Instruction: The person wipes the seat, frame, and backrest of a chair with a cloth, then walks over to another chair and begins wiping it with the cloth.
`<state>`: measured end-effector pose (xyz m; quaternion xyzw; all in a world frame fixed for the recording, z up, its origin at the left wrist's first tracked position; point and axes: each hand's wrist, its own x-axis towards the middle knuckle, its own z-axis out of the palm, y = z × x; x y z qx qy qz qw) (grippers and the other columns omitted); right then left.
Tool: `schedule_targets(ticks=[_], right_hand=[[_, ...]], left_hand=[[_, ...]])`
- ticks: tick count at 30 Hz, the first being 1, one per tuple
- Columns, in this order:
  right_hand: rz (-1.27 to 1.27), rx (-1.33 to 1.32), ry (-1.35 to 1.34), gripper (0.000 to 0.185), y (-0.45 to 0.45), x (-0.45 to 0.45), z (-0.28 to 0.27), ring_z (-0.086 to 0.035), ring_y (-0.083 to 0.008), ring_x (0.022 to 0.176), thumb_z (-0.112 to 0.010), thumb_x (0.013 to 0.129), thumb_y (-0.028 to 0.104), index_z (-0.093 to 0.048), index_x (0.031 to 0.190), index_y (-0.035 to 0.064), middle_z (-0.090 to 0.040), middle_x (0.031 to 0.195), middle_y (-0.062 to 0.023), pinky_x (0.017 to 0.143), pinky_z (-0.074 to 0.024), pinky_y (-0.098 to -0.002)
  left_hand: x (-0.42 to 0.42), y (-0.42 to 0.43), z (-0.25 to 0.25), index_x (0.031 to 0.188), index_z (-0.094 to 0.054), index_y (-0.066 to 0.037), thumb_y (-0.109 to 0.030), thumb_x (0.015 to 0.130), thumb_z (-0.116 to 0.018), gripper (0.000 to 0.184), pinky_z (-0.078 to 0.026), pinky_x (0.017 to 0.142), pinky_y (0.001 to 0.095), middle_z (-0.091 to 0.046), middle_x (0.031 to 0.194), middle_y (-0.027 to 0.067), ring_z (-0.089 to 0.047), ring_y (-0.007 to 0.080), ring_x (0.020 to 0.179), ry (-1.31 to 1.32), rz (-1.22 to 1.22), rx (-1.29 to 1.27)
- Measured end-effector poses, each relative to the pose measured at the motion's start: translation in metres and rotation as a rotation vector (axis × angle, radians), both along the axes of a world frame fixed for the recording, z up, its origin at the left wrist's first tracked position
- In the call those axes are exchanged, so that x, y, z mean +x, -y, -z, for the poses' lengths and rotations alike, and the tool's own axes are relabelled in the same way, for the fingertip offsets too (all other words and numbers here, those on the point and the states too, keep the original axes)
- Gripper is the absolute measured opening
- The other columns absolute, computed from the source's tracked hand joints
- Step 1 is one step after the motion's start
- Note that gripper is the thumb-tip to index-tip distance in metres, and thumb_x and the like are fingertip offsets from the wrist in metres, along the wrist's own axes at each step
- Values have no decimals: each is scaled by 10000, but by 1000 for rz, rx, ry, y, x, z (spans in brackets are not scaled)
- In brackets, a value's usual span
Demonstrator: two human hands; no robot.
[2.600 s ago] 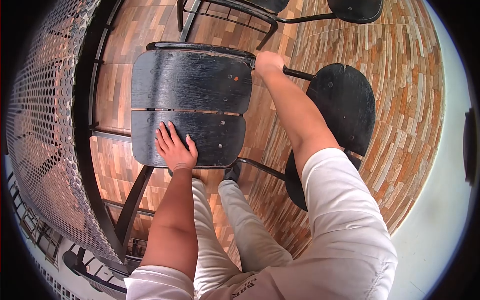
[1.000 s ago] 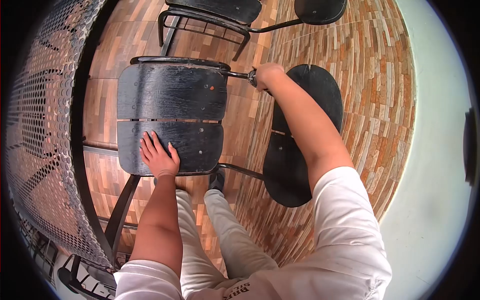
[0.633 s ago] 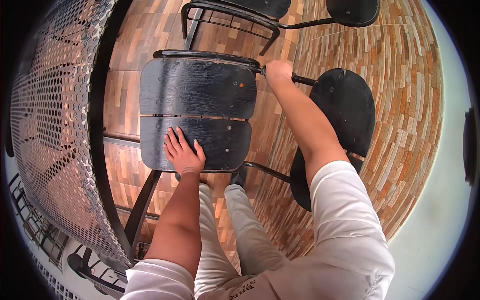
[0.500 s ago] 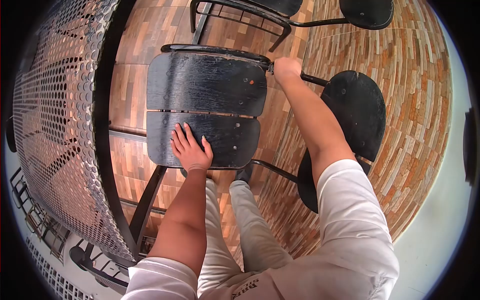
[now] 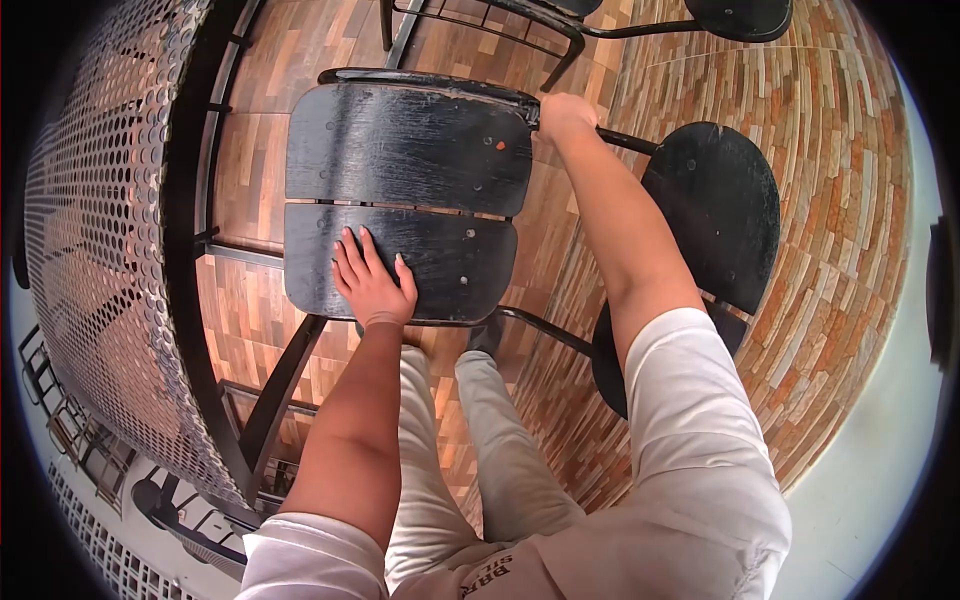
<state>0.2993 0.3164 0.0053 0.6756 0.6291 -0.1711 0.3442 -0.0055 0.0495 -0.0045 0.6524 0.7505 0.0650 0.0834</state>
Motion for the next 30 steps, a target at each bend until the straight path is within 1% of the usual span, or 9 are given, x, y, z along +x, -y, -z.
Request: schedule_targets(ticks=[3, 8, 11, 12, 15, 20, 22, 26, 30], right_hand=[[-29, -29, 40, 346, 2, 3, 1, -733, -296, 1114, -781, 863, 259, -779, 1165, 90, -753, 1229, -112, 894, -614, -452], [-60, -187, 119, 362, -1, 23, -50, -736, -288, 1101, -797, 849, 265, -775, 1154, 73, -752, 1233, -103, 885, -612, -447], [-86, -373, 215, 380, 0, 43, -73, -715, -237, 1172, -770, 898, 295, -764, 1269, 217, -733, 1309, 1, 917, -589, -436], [-88, -378, 221, 380, 5, 42, -85, -715, -237, 1172, -770, 898, 295, -764, 1269, 217, -733, 1309, 1, 917, -589, -436], [-36, -187, 177, 315, 21, 38, -111, -740, -275, 1090, -765, 867, 263, -789, 1131, 94, -762, 1200, -88, 883, -605, -441], [51, -146, 198, 286, 15, 33, -71, -735, -284, 1111, -711, 914, 262, -793, 1156, 131, -763, 1205, -81, 894, -602, -430], [10, -27, 161, 280, 17, 26, -45, -727, -302, 1135, -671, 937, 194, -785, 1184, 130, -757, 1230, -86, 904, -603, -421], [39, -7, 87, 289, 6, 13, -4, -719, -310, 1156, -644, 943, 136, -772, 1201, 105, -745, 1255, -105, 908, -605, -427], [73, -63, 19, 292, 0, 6, -11, -714, -312, 1167, -647, 931, 131, -771, 1193, 91, -734, 1273, -122, 921, -603, -430]], left_hand=[[0, 5, 3, 1608, -339, -55, -374, 966, -525, 740, -168, 1246, 557, -269, 1688, 193, -243, 398, 1554, -4, 12, 4], [-2, 3, 4, 1607, -345, -65, -373, 962, -535, 739, -169, 1248, 557, -264, 1693, 186, -244, 396, 1554, -7, 14, 30], [1, 3, 3, 1607, -346, -68, -371, 960, -540, 740, -167, 1250, 556, -259, 1696, 185, -242, 396, 1555, 9, 12, 32], [0, 4, 2, 1607, -344, -68, -372, 961, -539, 740, -167, 1251, 555, -258, 1697, 185, -242, 395, 1556, 6, 13, 28], [-2, 3, 1, 1607, -343, -67, -377, 965, -533, 738, -173, 1247, 556, -264, 1694, 186, -248, 396, 1552, -10, 16, 14], [-1, 0, -1, 1603, -344, -54, -382, 972, -525, 734, -185, 1237, 563, -274, 1687, 193, -260, 404, 1545, -27, 27, -3], [0, -2, 0, 1602, -344, -50, -380, 972, -526, 734, -184, 1236, 565, -272, 1687, 195, -259, 408, 1544, -27, 30, -6], [-1, -2, -1, 1608, -334, -48, -381, 953, -539, 763, -176, 1244, 563, -260, 1691, 206, -242, 416, 1552, -39, 8, -39], [-3, -2, -4, 1603, -332, -38, -363, 968, -533, 742, -162, 1239, 569, -255, 1689, 216, -226, 416, 1556, 5, 2, -67]])
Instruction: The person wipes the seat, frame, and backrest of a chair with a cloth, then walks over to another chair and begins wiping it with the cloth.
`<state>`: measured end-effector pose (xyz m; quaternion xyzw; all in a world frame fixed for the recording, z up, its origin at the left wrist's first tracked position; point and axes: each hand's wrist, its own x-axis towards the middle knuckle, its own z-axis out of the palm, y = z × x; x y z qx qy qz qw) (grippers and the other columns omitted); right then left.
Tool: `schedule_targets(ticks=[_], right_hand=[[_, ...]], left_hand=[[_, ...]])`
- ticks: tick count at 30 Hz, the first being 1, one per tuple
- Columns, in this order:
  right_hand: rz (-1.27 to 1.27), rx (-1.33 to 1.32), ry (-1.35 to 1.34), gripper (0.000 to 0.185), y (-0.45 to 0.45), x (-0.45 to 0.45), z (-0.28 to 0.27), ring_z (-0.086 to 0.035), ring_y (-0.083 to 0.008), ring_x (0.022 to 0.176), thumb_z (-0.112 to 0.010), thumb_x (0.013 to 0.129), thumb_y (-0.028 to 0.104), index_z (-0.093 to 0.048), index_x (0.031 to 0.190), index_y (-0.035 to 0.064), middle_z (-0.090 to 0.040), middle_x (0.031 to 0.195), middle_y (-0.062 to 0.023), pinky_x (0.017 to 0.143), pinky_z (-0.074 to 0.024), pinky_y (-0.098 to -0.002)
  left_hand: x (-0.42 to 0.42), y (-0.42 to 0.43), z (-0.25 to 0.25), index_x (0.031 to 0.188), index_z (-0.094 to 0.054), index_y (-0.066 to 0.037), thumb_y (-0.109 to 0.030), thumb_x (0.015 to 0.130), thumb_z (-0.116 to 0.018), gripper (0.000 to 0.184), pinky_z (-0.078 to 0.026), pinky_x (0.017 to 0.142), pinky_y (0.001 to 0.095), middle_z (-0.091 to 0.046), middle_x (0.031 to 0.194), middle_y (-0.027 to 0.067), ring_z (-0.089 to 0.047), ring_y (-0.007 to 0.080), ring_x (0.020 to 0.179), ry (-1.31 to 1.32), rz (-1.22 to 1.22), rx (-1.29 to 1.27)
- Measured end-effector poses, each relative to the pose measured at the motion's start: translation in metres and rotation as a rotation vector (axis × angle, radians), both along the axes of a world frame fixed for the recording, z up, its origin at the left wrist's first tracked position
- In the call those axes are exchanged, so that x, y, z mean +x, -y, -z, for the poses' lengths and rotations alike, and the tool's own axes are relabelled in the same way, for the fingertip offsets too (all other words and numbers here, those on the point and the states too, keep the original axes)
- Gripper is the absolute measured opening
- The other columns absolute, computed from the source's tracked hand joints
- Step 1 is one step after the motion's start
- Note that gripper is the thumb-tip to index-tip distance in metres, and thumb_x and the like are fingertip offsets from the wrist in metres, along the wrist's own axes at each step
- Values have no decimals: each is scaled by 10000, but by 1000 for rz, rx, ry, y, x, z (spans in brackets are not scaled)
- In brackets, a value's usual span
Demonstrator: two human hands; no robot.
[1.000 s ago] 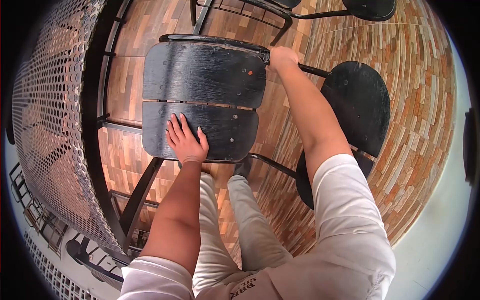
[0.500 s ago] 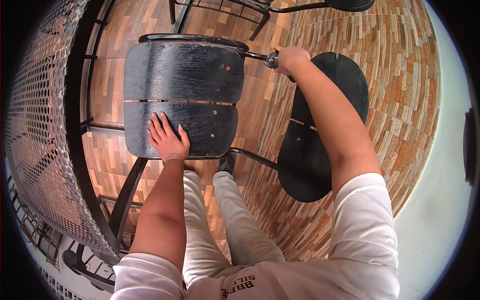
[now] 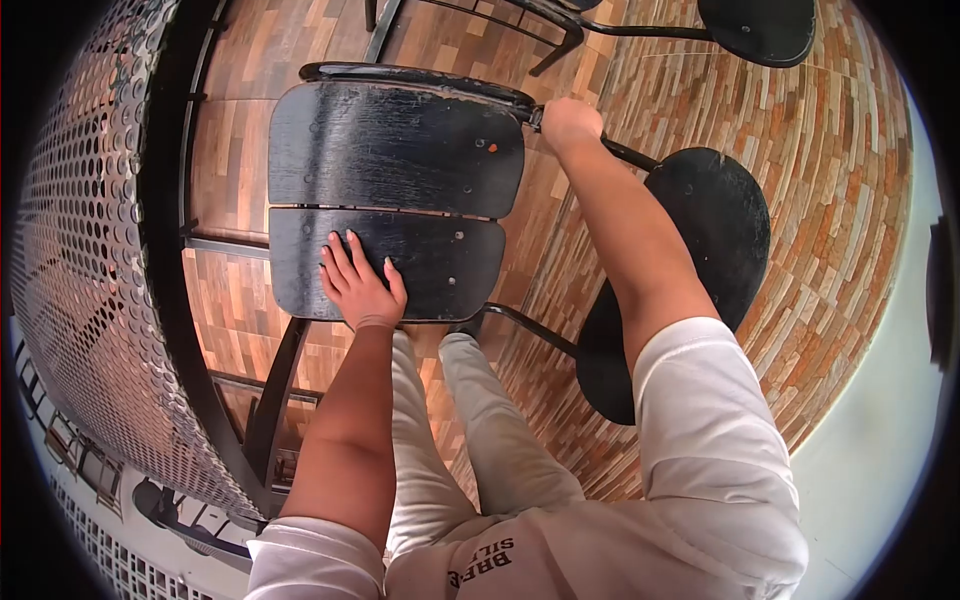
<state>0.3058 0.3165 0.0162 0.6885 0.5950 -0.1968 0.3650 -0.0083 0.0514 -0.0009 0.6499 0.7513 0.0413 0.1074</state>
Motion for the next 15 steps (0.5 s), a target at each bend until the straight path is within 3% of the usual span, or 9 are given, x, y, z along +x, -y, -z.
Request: schedule_targets(ticks=[9, 15], right_hand=[[-24, -29, -10, 305, -3, -14, -8, -719, -320, 1146, -642, 911, 121, -770, 1186, 89, -740, 1245, -139, 920, -604, -439], [-108, 131, -41, 276, 9, -7, 12, -722, -324, 1119, -662, 899, 98, -757, 1156, 62, -745, 1219, -140, 898, -611, -429]], left_hand=[[0, -1, 1, 1604, -333, -40, -366, 963, -534, 747, -160, 1241, 569, -245, 1692, 221, -221, 417, 1557, 5, 6, 9], [1, 3, 6, 1610, -329, -55, -375, 963, -536, 751, -166, 1240, 565, -269, 1684, 211, -239, 410, 1551, 1, 9, 55]])
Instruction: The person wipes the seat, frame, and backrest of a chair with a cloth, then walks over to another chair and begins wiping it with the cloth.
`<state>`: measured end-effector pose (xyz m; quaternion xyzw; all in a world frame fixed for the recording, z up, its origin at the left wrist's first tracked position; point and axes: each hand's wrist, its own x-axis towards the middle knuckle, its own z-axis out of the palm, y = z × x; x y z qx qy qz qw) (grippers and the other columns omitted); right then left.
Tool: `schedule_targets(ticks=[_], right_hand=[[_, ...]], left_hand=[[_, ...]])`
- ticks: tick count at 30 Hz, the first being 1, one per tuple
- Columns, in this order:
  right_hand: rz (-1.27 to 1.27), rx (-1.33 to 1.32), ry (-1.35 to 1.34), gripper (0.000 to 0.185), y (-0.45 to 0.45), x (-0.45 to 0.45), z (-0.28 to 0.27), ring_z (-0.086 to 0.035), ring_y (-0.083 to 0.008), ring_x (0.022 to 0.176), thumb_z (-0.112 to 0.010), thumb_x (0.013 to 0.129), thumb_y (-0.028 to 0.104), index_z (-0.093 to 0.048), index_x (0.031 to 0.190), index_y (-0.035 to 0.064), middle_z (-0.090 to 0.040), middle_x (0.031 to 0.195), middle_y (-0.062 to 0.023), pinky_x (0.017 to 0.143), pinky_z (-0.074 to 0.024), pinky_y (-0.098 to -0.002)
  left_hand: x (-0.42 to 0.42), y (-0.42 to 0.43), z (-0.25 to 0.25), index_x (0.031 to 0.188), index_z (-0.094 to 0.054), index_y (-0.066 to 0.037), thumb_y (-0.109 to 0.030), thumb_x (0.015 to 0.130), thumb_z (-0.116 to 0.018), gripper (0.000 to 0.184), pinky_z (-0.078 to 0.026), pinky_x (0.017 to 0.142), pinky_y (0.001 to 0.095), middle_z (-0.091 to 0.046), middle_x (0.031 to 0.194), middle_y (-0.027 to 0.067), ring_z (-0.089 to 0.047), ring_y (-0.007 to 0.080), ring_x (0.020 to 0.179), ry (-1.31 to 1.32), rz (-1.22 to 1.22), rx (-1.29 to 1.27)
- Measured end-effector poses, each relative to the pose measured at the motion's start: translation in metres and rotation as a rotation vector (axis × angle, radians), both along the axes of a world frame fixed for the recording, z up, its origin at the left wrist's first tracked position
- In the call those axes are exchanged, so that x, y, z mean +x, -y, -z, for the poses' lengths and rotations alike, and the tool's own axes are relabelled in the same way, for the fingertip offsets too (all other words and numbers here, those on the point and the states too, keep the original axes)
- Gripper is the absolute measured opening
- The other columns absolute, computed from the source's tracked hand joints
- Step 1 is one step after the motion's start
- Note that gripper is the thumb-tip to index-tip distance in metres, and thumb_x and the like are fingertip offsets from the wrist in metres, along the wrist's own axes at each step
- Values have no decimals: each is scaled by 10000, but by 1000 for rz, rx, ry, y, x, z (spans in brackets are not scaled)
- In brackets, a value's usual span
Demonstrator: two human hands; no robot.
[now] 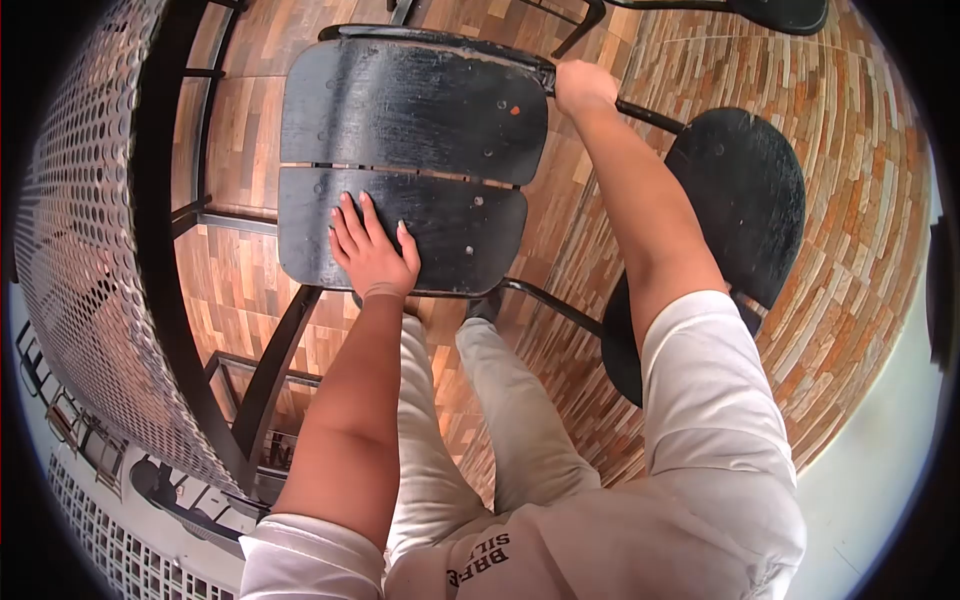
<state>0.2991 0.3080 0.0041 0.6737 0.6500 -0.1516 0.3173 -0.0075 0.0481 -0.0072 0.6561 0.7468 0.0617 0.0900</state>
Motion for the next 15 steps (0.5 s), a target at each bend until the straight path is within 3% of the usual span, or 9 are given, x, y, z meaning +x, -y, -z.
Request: schedule_targets(ticks=[5, 9, 11, 13, 15], right_hand=[[-108, 216, -20, 264, 18, 10, 6, -720, -328, 1103, -681, 915, 139, -717, 1169, 74, -755, 1176, -122, 902, -601, -445], [-143, 140, -130, 301, 32, 30, -43, -710, -353, 1073, -714, 912, 203, -676, 1192, 100, -749, 1123, -123, 903, -580, -475], [-181, 369, -330, 320, 60, 26, -74, -686, -374, 1074, -729, 895, 235, -678, 1189, 119, -728, 1105, -149, 912, -559, -491], [-110, 545, -522, 387, 105, 13, -79, -654, -398, 1080, -786, 846, 314, -684, 1113, 54, -694, 1093, -194, 908, -537, -497], [80, 645, -880, 439, 174, -15, -75, -614, -449, 928, -840, 822, 357, -679, 1027, 3, -628, 967, -231, 856, -513, -501]], left_hand=[[-3, 2, 6, 1607, -344, -68, -381, 959, -539, 746, -172, 1240, 565, -283, 1680, 199, -251, 408, 1545, -12, 13, 68], [-1, 10, 9, 1595, -368, -72, -382, 956, -548, 732, -183, 1239, 565, -289, 1680, 189, -261, 408, 1541, 15, 11, 96], [-7, 10, 13, 1596, -367, -79, -406, 950, -582, 755, -188, 1237, 572, -293, 1679, 185, -266, 410, 1538, 26, 13, 117], [-5, 6, 9, 1596, -367, -82, -418, 947, -599, 766, -190, 1236, 575, -295, 1679, 183, -268, 411, 1537, 56, 21, 155], [-11, 7, -7, 1574, -399, -85, -409, 939, -651, 757, -196, 1238, 568, -291, 1680, 188, -258, 421, 1538, 186, 30, 109]])
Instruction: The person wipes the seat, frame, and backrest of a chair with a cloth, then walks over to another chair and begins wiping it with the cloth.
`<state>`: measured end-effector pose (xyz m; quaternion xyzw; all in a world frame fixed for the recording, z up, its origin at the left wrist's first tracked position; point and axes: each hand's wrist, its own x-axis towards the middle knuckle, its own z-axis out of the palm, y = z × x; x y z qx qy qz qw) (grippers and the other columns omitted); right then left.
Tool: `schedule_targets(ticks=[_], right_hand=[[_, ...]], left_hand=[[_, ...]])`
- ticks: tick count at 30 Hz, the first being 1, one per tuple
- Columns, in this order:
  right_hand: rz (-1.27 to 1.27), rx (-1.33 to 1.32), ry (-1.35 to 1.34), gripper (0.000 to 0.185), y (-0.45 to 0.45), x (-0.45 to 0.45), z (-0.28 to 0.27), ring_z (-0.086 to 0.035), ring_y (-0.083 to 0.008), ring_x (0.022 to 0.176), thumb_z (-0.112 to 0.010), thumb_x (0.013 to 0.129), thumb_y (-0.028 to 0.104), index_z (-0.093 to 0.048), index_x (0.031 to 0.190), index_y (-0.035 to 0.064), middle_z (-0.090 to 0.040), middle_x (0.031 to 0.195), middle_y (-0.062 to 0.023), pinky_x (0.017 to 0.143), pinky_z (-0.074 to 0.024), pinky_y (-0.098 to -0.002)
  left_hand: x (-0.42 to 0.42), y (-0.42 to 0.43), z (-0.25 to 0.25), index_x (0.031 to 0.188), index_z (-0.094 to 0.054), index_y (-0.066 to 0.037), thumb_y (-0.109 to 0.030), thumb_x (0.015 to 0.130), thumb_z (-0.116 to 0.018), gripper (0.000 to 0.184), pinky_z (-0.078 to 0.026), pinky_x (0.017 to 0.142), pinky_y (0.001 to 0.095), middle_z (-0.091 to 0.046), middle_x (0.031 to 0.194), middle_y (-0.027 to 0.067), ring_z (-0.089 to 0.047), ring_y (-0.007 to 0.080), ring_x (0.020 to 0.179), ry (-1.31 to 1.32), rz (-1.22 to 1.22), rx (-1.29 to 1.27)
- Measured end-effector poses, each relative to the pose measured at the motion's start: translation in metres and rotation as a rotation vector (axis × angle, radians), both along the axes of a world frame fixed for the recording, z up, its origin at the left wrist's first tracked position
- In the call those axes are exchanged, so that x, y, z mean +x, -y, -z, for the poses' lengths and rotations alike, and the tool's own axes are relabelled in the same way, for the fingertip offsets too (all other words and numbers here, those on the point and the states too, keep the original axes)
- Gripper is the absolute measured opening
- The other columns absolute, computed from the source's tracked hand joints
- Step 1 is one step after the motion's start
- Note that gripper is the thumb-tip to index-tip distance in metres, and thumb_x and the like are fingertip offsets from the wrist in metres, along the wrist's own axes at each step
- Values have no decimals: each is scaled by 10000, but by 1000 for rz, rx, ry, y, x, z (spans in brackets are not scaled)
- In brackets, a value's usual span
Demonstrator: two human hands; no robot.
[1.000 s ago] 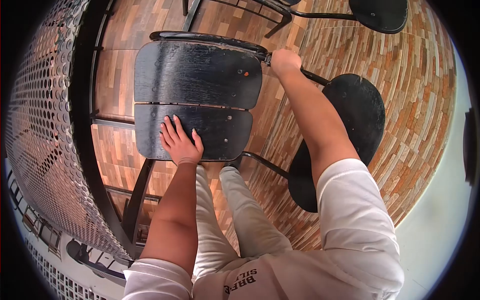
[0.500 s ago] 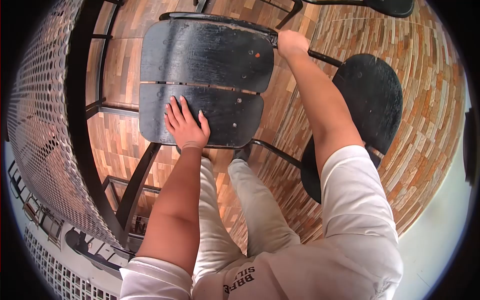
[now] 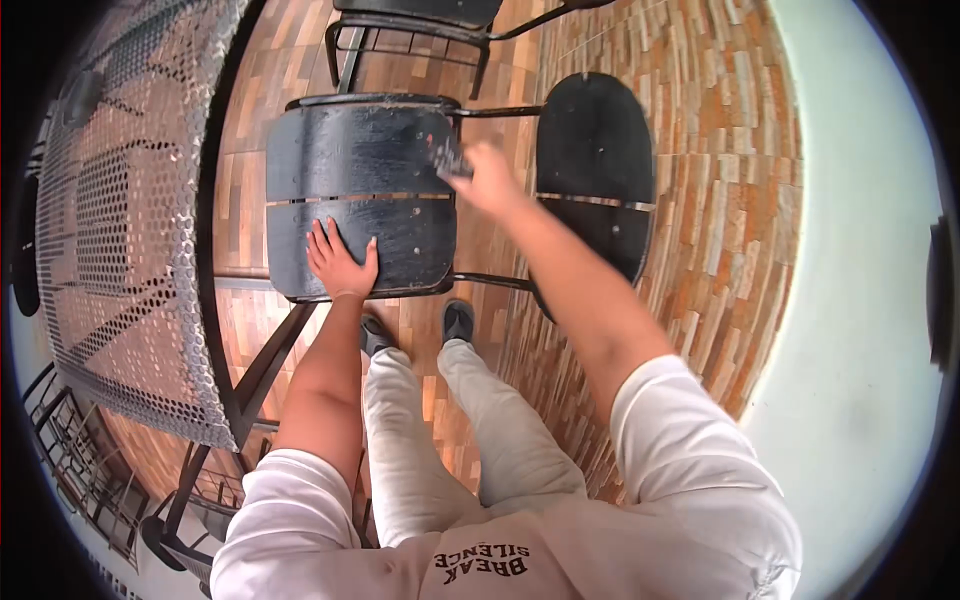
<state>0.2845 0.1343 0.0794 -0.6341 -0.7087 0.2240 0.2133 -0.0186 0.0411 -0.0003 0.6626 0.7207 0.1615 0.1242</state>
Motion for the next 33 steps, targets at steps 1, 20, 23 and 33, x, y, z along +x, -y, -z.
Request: schedule_targets(ticks=[1, 20, 23, 33], right_hand=[[62, -6, -74, 459, 42, -24, -16, -598, -429, 888, -854, 821, 367, -673, 998, -16, -599, 940, -217, 850, -512, -486], [397, -540, -892, 523, 250, -122, -385, -705, -166, 917, -911, 769, 260, -690, 1175, 17, -738, 1044, -69, 835, -582, -325], [377, -497, -974, 553, 239, -139, -387, -702, -175, 919, -911, 756, 280, -682, 1177, 3, -733, 1051, -72, 840, -574, -326], [720, -450, -1042, 469, 253, -144, -317, -702, -204, 902, -781, 835, 264, -683, 1179, -39, -742, 1048, -105, 832, -556, -354]], left_hand=[[-6, 1, -3, 1563, -415, -87, -405, 934, -677, 752, -199, 1238, 565, -289, 1680, 190, -253, 426, 1538, 62, 11, -22], [-19, 170, -362, 1123, -632, -51, -286, 1108, -546, 251, -509, 782, 232, -642, 876, -13, -636, 82, 869, 1400, 186, -708], [-44, 135, -404, 1109, -644, -63, -283, 1099, -565, 234, -521, 781, 247, -663, 908, -9, -635, 86, 863, 1411, 269, -721], [-40, 120, -398, 1178, -704, -50, -290, 1072, -614, 277, -540, 789, 272, -694, 960, -35, -629, 81, 859, 1187, 284, -890]])
